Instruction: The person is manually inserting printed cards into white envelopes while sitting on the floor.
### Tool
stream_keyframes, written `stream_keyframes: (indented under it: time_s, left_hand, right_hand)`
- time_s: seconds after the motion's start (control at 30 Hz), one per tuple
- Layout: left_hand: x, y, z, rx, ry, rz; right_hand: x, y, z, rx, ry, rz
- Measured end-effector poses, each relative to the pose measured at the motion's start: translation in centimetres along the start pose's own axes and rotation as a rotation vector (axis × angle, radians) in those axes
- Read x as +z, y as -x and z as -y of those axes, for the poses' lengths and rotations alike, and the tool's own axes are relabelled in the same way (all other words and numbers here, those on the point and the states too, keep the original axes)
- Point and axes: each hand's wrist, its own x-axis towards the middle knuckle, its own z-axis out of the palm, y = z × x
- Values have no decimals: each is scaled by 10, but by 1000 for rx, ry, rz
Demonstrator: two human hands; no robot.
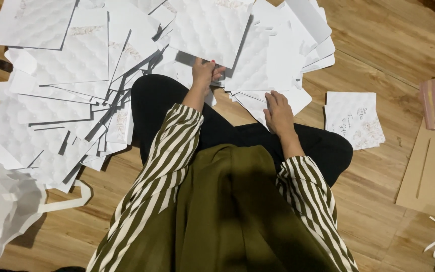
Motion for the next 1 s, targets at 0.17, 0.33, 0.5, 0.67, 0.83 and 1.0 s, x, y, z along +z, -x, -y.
stream_keyframes:
  time_s: [0.17,0.33,0.5,0.67,0.83,1.0]
  left_hand:
    - [-1,-5,6,11,-6,5]
    - [-1,-7,3,22,26,-2]
    - [5,16,-32,49,123,-77]
    - [-51,17,-113,221,235,-151]
    - [-156,50,-163,393,85,-364]
    - [-299,62,-88,332,-741,-1239]
  right_hand:
    - [-2,0,1,9,13,18]
    - [-7,1,5,23,14,37]
    - [-7,4,5,26,-4,31]
    - [-4,7,4,17,-119,-103]
    - [-8,5,6,-2,-143,-137]
    - [-8,3,4,24,-180,-116]
